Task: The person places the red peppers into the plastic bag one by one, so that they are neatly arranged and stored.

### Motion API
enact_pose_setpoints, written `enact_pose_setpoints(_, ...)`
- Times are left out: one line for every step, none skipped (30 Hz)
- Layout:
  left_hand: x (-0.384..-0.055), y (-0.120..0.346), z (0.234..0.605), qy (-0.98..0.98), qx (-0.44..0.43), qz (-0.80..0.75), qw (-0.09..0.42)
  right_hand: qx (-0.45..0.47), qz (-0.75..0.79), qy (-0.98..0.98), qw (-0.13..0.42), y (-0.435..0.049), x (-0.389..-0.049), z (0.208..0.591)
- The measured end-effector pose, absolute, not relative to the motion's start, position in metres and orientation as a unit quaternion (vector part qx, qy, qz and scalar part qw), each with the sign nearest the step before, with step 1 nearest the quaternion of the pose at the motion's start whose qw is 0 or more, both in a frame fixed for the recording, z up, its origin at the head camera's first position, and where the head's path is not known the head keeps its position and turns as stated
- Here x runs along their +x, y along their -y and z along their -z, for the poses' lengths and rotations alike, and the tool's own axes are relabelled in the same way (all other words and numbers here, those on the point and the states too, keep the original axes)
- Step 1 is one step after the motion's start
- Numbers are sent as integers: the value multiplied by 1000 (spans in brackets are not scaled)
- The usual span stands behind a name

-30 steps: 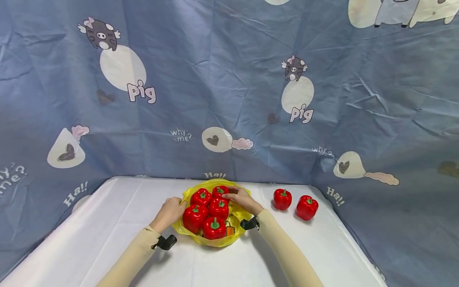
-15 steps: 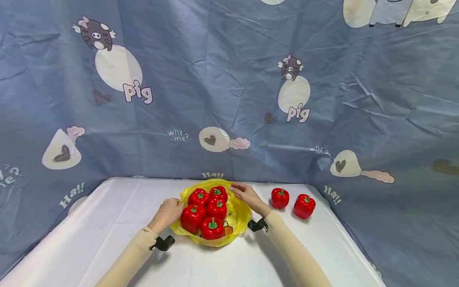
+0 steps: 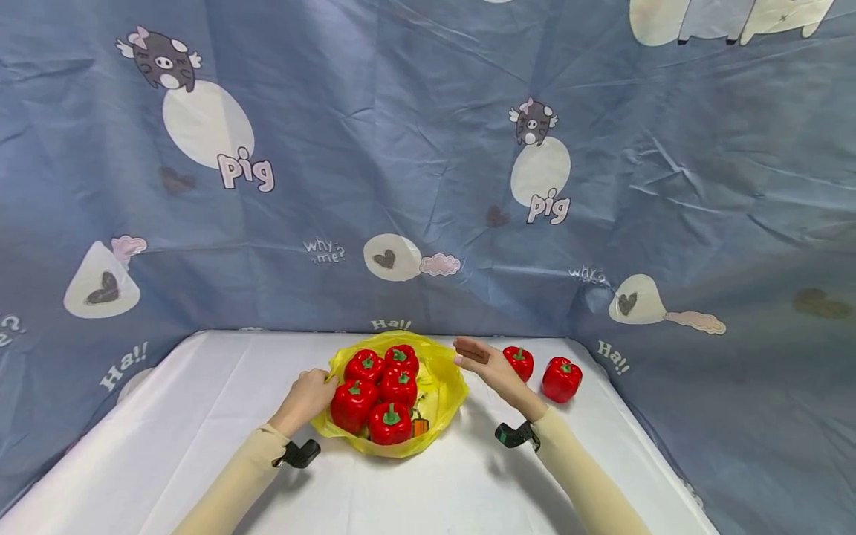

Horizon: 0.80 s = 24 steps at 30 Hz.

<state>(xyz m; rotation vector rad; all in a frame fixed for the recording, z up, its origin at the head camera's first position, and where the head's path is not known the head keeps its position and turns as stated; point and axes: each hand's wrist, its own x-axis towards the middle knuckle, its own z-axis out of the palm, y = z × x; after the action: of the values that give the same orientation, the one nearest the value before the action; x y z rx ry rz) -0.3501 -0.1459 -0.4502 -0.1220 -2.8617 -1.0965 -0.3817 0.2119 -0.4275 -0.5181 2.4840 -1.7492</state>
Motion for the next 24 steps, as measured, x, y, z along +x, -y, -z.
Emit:
enact_pose_setpoints(-350,146,451,933,-39,356,38,-166,569,-805,29,-216,-378,427)
enact_pose_setpoints(-350,147,451,932,-38,357,38,-166,569,-805,28,-220,-375,427)
enact_pose_setpoints(-350,147,451,933,-38,356,38,-166,568,-805,26,-224,-371,427)
enact_pose_setpoints(-350,148,452,933,-36,357,37,-166,570,-804,26,-228,-368,427)
enact_pose_setpoints(-350,148,452,933,-35,357,38,-169,571,-803,24,-232,-364,427)
enact_pose_setpoints(-350,149,452,933,-34,356,39,-171,572,-802,23,-236,-361,427)
enact_pose_setpoints(-350,149,452,933,-35,357,38,-173,571,-803,19,-240,-357,428)
enact_pose_setpoints(-350,149,452,932,-34,358,37,-173,569,-804,17,-245,-354,428)
enact_pose_setpoints(-350,149,452,932,-34,358,37,-175,567,-805,14,-250,-350,429)
enact_pose_setpoints(-350,150,452,932,-34,359,37,-175,569,-804,12,-255,-346,430)
enact_pose_setpoints(-349,150,452,932,-34,360,36,-175,569,-803,10,-261,-342,432)
enact_pose_setpoints(-349,149,452,931,-35,361,35,-172,570,-803,5,-267,-338,433)
enact_pose_setpoints(-349,149,451,931,-35,362,34,-170,574,-801,-2,-273,-333,435)
enact_pose_setpoints(-349,149,451,931,-36,362,34,-169,579,-798,-12,-280,-329,437)
enact_pose_setpoints(-350,149,451,931,-37,361,34,-169,583,-795,-24,-288,-325,439)
enact_pose_setpoints(-350,149,451,931,-38,361,34,-164,590,-790,-36,-296,-321,441)
enact_pose_setpoints(-350,148,451,931,-40,361,36,-165,592,-788,-53,-305,-318,443)
enact_pose_setpoints(-351,148,450,931,-41,361,37,-161,595,-784,-69,-314,-315,446)
enact_pose_setpoints(-351,148,450,931,-43,361,39,-156,600,-780,-83,-323,-312,448)
enact_pose_setpoints(-351,148,450,931,-44,361,41,-152,603,-777,-97,-333,-309,451)
enact_pose_setpoints(-351,148,449,931,-45,361,42,-149,606,-774,-106,-343,-307,453)
enact_pose_setpoints(-351,148,449,930,-45,361,41,-145,607,-773,-115,-353,-305,456)
enact_pose_setpoints(-351,148,449,930,-45,362,40,-140,609,-771,-122,-363,-304,458)
enact_pose_setpoints(-351,148,449,930,-44,363,38,-133,610,-771,-127,-372,-302,461)
